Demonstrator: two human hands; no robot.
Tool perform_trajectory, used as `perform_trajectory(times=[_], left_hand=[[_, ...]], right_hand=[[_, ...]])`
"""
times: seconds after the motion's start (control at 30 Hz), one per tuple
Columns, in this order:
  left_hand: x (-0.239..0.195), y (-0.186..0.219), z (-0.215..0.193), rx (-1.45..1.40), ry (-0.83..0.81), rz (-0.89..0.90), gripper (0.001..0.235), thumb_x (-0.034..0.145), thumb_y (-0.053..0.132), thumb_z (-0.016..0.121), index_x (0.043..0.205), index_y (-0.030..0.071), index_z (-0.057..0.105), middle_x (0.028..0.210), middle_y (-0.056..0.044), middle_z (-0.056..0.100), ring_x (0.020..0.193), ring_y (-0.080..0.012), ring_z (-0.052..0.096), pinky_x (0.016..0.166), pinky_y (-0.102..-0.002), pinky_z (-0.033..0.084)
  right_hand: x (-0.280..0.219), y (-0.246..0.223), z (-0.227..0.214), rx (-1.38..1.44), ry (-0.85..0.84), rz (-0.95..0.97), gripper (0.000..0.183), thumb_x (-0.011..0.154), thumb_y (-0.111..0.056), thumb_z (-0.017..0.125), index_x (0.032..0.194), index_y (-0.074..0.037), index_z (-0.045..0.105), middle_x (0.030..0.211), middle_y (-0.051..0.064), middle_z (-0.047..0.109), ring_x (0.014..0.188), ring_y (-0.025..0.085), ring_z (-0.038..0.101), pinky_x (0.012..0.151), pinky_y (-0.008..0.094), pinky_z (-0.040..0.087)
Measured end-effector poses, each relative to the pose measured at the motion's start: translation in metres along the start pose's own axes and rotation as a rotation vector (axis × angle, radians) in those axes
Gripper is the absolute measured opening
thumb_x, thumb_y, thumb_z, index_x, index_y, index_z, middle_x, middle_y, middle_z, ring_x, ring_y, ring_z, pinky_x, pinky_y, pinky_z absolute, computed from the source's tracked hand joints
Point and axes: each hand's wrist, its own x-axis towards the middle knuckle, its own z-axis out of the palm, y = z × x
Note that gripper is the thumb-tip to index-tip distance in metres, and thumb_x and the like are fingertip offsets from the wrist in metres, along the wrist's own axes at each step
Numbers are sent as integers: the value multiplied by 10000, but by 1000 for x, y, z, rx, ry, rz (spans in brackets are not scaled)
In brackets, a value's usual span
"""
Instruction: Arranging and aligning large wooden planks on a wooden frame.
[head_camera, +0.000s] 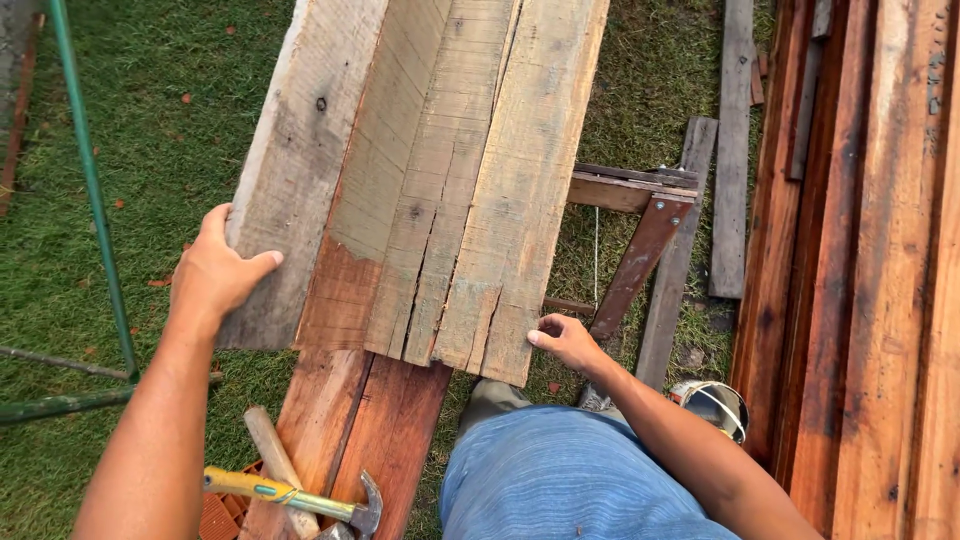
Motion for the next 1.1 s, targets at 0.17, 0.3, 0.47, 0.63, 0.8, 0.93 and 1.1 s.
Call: perform_trajectory(times=[0.17, 0.3, 0.47, 0.63, 0.8, 0.93, 1.1], left_hand=[[-2, 2, -1, 18, -10, -15, 917, 762, 395, 735, 1576, 229, 347, 1367, -194, 599, 1211, -424, 566, 980, -538, 438], [-1, 2, 0, 19, -1, -22, 916, 756, 406, 741, 1571, 244, 355, 1359, -190, 603, 1206, -421, 569, 984, -533, 436], [-1, -1, 0, 26, 2, 2, 908, 762, 404, 730, 1569, 233, 350, 1369, -205, 591, 1212, -427, 553, 979, -537, 428], [-1, -5, 2, -9, 7, 7, 905, 759, 426, 753, 1566, 213, 402, 1413, -263, 582, 1324, -460, 521, 1103, -539, 386], [2, -8, 4, -14, 6, 9, 909, 757, 425, 752, 1568, 222, 396, 1414, -258, 583, 1327, -457, 521, 1106, -539, 386], [3, -9, 4, -11, 5, 10, 910, 752, 421, 753, 1567, 224, 397, 1405, -261, 588, 1320, -458, 527, 1102, -536, 388], [9, -13, 5, 1, -11, 10, 901, 760, 442, 744, 1565, 237, 394, 1411, -260, 588, 1321, -457, 528, 1099, -541, 396]], right_hand=[[5, 5, 0, -16, 6, -17, 486, 790, -499, 764, 1079, -110, 724, 1040, 27, 729, 945, 132, 639, 854, 314, 510], [7, 10, 2, 25, 4, -15, 429, 797, -458, 782, 1049, -115, 723, 974, 12, 713, 882, 120, 621, 807, 299, 507], [8, 11, 2, -16, 23, -24, 441, 783, -485, 775, 1032, -123, 734, 966, 3, 716, 877, 113, 612, 800, 300, 493], [26, 44, 4, 156, 13, -68, 537, 779, -481, 895, 1131, -107, 738, 936, 64, 758, 899, 165, 664, 834, 354, 539], [28, 46, 4, 104, 20, -69, 529, 780, -498, 887, 1121, -122, 740, 928, 70, 773, 890, 166, 684, 826, 353, 544], [27, 47, 4, 133, 19, -85, 521, 782, -479, 893, 1115, -107, 741, 927, 63, 767, 881, 162, 672, 820, 342, 538], [25, 45, 7, 129, 45, -123, 497, 782, -467, 890, 1070, -86, 753, 912, 104, 775, 871, 175, 680, 808, 352, 541]])
